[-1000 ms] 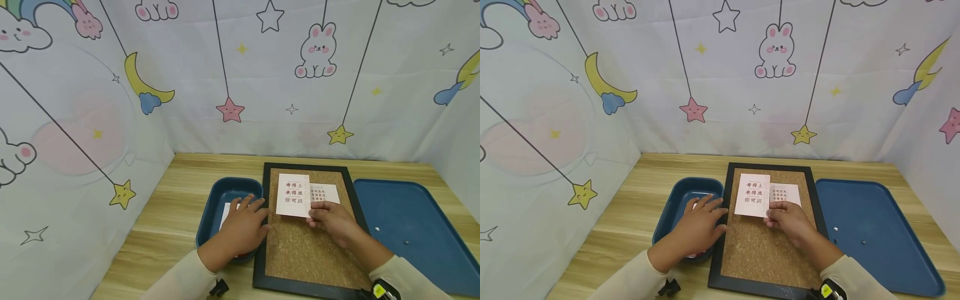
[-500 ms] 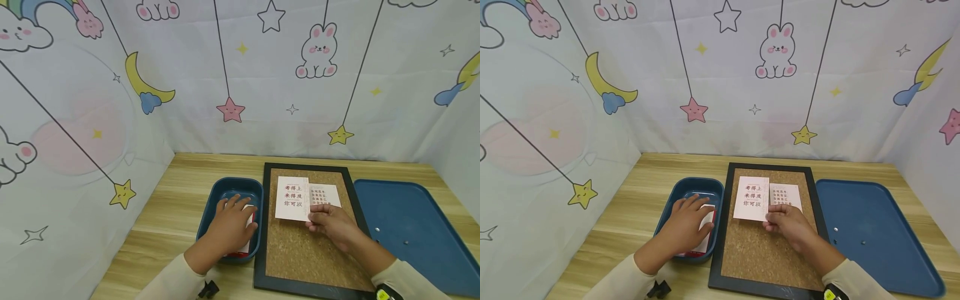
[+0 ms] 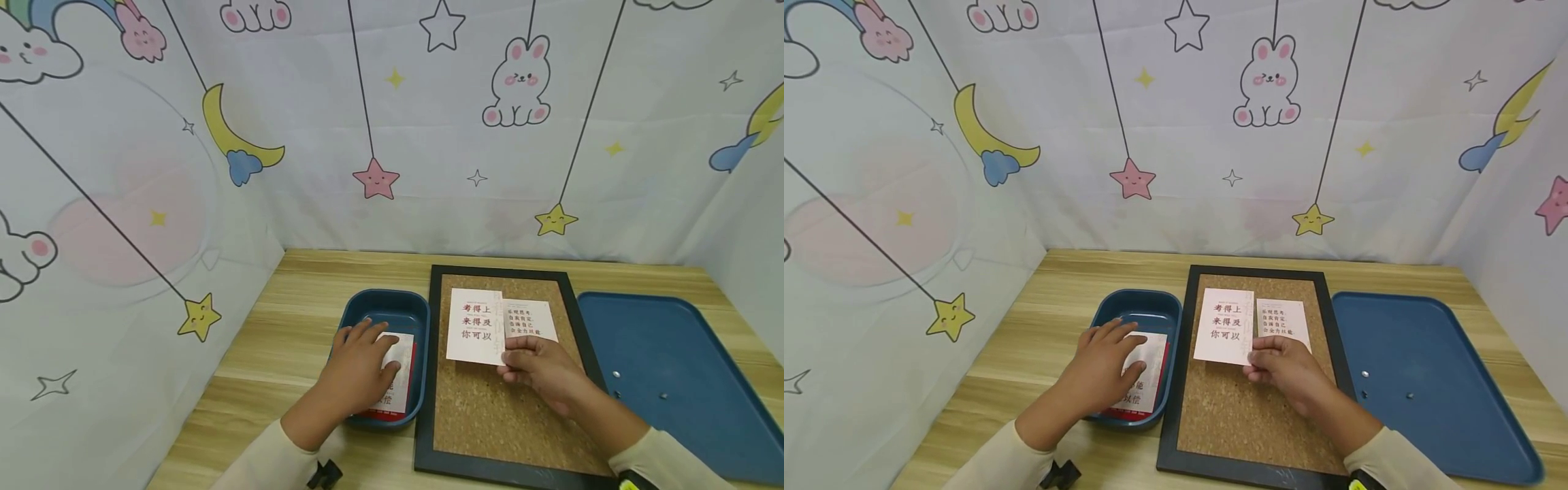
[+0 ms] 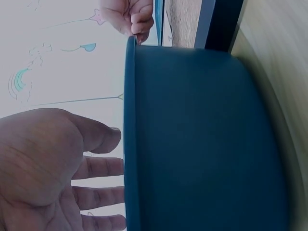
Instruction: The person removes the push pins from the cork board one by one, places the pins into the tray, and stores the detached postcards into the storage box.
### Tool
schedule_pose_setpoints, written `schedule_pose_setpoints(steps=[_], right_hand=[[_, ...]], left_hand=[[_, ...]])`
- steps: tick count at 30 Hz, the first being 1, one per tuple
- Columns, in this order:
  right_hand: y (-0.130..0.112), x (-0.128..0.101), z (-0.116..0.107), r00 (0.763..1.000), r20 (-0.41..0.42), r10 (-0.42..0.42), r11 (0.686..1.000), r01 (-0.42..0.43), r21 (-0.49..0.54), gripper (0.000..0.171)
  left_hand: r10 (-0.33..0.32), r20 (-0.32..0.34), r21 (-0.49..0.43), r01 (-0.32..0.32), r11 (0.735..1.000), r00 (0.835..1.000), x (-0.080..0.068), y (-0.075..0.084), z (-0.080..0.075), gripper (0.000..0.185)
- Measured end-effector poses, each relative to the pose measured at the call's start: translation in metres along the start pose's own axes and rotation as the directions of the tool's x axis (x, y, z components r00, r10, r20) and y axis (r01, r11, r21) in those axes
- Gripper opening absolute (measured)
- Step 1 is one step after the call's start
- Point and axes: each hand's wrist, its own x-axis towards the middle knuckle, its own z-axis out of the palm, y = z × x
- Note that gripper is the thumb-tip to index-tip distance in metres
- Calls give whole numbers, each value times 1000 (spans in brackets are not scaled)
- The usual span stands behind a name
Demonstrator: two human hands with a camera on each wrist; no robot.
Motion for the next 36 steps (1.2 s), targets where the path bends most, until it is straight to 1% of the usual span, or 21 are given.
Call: schedule_pose_setpoints(steps=[11,15,18,22,27,36], right_hand=[[-1,-5,3,1000,21,6,1000,-5,-15,37],[-1,-6,4,1000,29,2,1000,-2,-13,37],[-1,-7,5,999,32,4,1000,-3,-11,36],[0,-9,6,998,56,-6,1000,6,-3,37],[0,-10,7,996,89,-6,1000,5,13,39],[1,-13,10,995,97,-7,1000,6,16,39]], left_hand=[[-65,-33,-45,64,997,997,-6,-17,2,38],[-87,-46,-68,84,994,995,-8,-23,1,37],[-98,-56,-70,94,993,994,-9,-26,0,38],[-115,-73,-66,111,992,991,-10,-31,0,39],[-154,-88,-77,147,986,984,-11,-37,1,39],[-235,-121,-118,221,968,964,-9,-45,0,43]])
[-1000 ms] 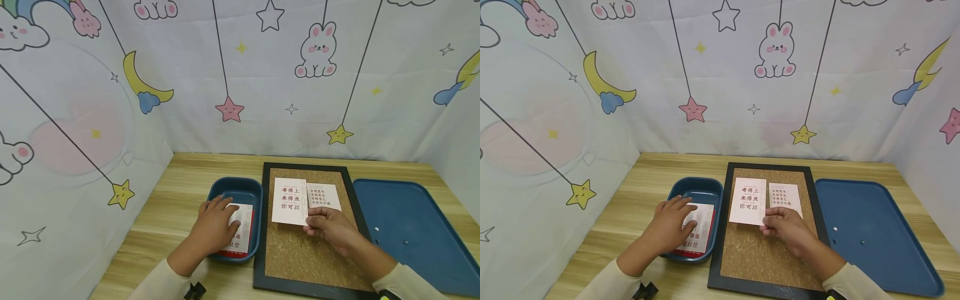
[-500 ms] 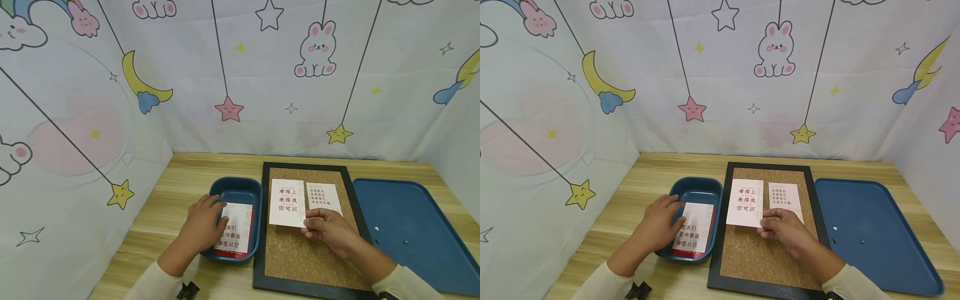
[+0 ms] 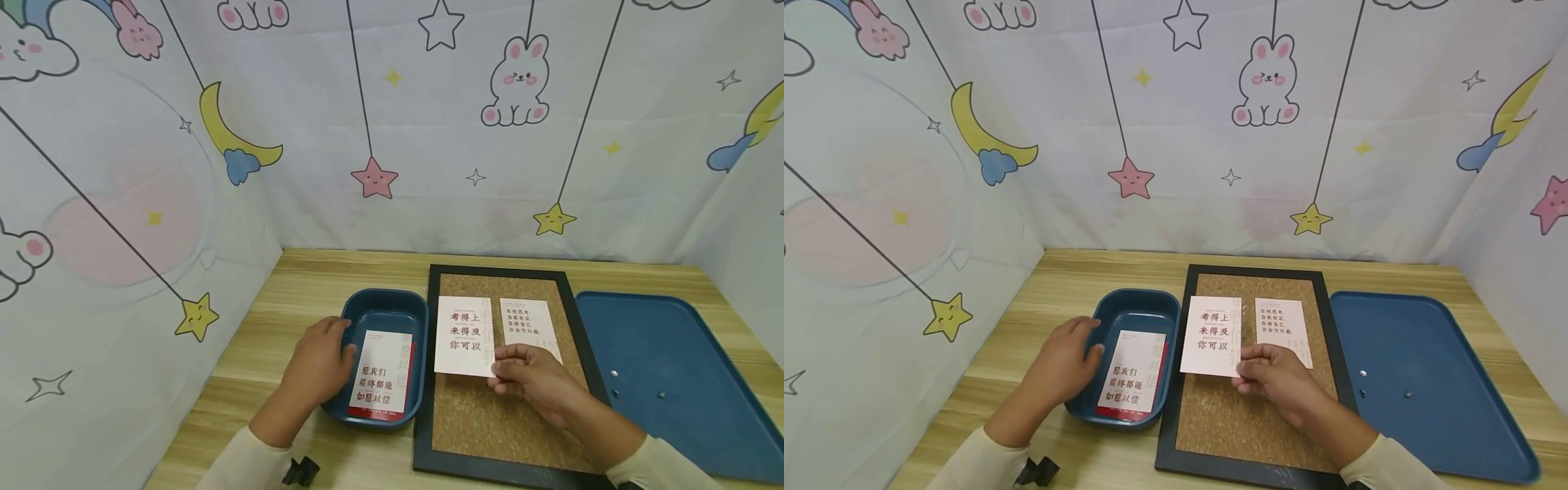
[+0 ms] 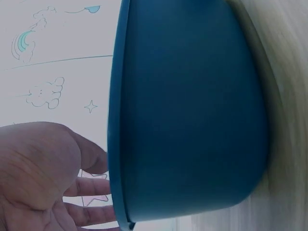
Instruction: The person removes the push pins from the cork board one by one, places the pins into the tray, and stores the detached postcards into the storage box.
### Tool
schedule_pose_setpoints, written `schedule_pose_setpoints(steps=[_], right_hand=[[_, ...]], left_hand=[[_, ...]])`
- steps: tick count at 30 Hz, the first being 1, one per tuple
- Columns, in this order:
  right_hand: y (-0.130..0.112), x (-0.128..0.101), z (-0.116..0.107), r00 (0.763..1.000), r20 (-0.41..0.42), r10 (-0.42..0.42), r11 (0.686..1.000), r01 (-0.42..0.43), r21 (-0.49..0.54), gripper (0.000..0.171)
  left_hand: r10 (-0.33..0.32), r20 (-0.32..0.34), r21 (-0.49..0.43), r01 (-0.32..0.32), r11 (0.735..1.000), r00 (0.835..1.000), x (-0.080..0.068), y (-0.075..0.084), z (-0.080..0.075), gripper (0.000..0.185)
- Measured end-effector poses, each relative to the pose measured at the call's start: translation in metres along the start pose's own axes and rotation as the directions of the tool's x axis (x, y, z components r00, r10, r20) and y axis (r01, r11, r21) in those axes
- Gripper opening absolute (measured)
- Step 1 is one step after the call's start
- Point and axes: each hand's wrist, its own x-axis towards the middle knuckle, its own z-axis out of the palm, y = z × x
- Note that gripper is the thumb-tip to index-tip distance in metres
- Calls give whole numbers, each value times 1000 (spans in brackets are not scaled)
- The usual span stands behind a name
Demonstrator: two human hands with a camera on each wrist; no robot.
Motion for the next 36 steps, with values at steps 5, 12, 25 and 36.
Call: schedule_pose_setpoints(steps=[5,12,25,36], right_hand=[[-1,-2,3,1000,-9,9,1000,-9,0,37],[-1,-3,6,1000,-5,7,1000,-7,2,36],[2,-5,8,1000,27,8,1000,-8,12,38],[4,-6,11,999,29,17,1000,-18,26,33]], left_hand=[[-44,-9,-20,44,999,999,0,-1,-4,40],[-128,42,-11,128,992,991,1,-4,-5,38],[-201,103,-61,208,976,974,4,-10,-3,34],[-235,137,-109,250,962,962,7,-15,-1,32]])
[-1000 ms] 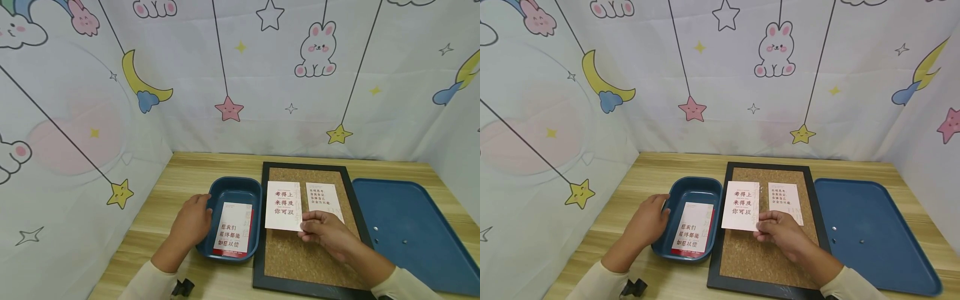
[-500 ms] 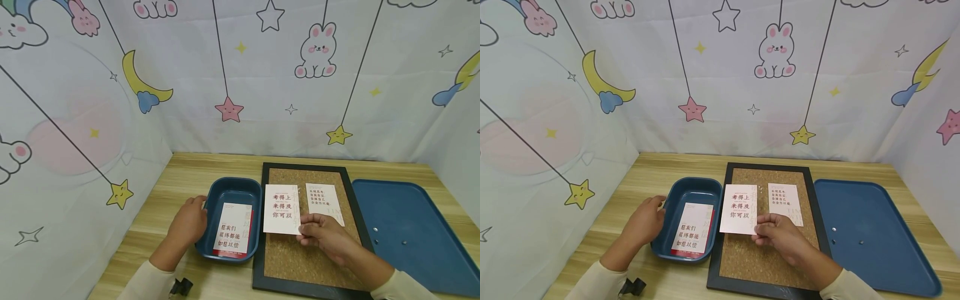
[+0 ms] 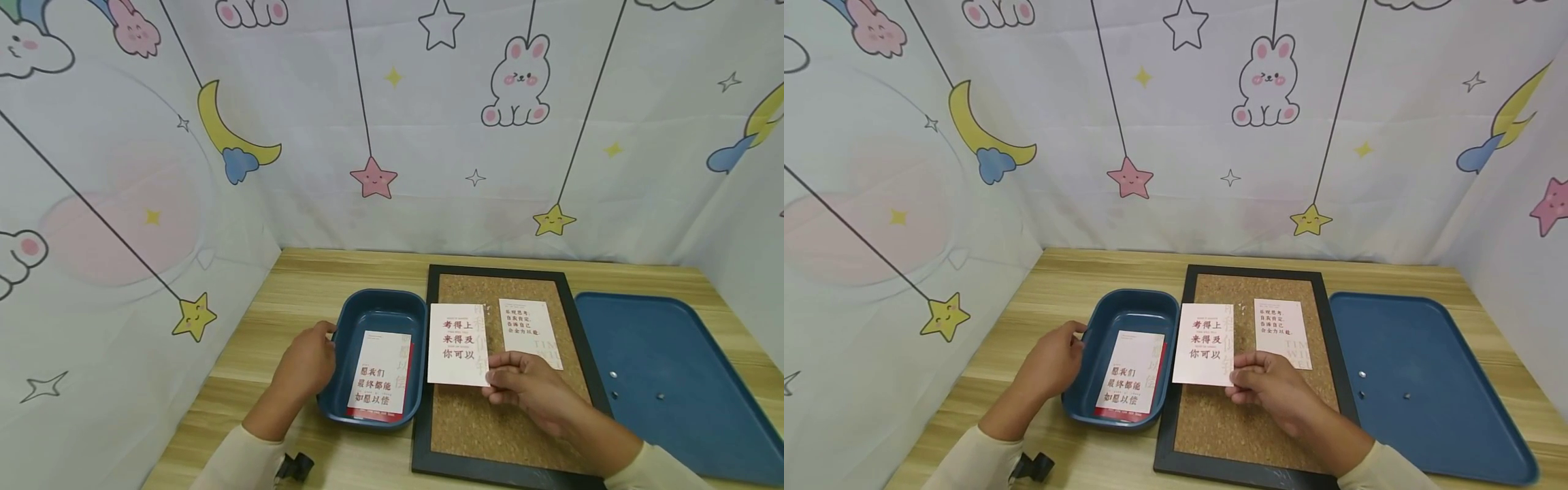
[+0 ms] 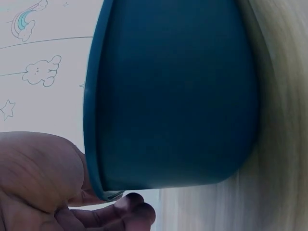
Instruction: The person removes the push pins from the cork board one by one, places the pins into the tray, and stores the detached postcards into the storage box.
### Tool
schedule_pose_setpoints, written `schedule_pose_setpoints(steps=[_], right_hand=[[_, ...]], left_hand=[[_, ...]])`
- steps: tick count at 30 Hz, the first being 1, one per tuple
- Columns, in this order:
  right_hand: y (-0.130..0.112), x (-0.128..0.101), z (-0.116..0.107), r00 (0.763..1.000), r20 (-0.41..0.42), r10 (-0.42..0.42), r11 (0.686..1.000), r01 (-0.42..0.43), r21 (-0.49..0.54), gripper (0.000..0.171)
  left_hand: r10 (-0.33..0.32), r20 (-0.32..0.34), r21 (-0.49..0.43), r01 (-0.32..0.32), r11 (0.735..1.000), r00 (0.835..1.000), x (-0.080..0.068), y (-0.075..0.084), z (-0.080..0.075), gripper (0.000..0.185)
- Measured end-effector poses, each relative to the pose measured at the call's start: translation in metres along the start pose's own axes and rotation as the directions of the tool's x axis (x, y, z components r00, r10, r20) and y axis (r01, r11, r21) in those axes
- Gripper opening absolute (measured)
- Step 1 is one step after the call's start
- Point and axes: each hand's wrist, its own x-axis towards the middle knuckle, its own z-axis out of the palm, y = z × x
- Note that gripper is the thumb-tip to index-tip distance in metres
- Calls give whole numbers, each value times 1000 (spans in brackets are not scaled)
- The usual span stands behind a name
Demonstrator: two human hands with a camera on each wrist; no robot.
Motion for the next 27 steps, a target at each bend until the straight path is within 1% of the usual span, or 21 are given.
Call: schedule_pose_setpoints(steps=[6,12,19,27], right_hand=[[1,1,2,1000,21,-3,1000,3,7,33],[1,1,5,1000,30,-6,1000,6,5,35],[1,2,7,998,58,-13,1000,12,16,36],[0,4,14,998,63,-12,1000,10,24,38]], left_hand=[[-3,21,-83,5,997,1000,3,-6,-1,31],[-45,72,-140,55,989,996,7,-11,-2,31],[-43,81,-165,56,985,996,7,-11,-3,29],[-37,86,-175,52,983,996,6,-11,-4,28]])
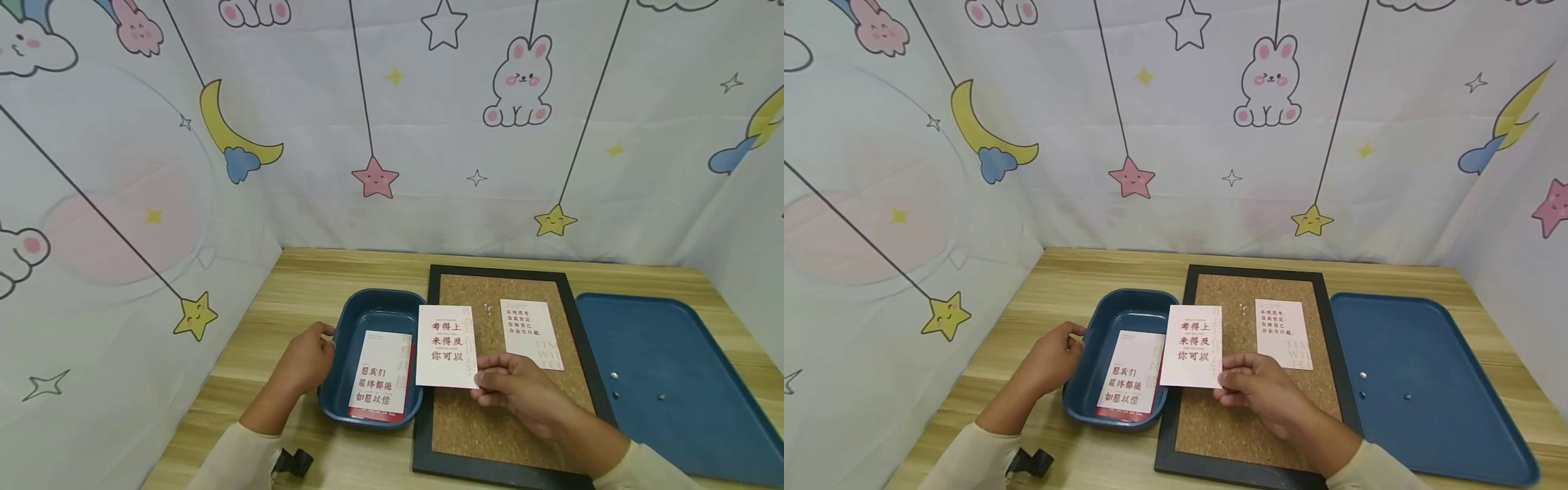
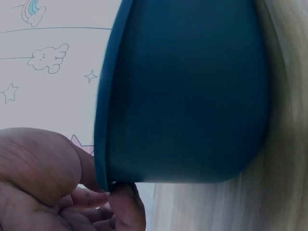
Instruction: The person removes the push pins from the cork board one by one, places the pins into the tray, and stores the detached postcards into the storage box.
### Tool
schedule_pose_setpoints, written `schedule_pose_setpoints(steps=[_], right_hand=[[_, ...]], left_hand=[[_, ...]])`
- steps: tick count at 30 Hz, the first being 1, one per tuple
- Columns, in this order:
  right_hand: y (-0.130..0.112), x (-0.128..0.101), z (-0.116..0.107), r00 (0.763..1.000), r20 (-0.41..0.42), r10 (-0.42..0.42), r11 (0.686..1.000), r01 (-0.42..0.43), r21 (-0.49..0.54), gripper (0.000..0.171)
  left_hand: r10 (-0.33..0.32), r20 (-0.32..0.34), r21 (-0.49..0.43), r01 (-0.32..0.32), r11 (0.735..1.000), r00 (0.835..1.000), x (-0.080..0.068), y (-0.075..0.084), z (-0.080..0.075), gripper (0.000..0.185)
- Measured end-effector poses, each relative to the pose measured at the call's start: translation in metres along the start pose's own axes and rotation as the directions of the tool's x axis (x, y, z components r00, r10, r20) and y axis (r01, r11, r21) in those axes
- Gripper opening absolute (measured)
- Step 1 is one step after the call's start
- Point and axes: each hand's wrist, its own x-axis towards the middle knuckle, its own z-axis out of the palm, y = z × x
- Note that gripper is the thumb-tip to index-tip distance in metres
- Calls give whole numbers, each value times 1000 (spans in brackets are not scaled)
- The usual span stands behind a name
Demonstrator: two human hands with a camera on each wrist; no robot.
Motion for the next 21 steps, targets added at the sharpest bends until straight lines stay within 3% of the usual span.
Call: schedule_pose_setpoints(steps=[21], right_hand=[[0,9,17,1000,21,-4,1000,4,31,44]], left_hand=[[4,-9,8,-4,1000,1000,0,0,0,28]])
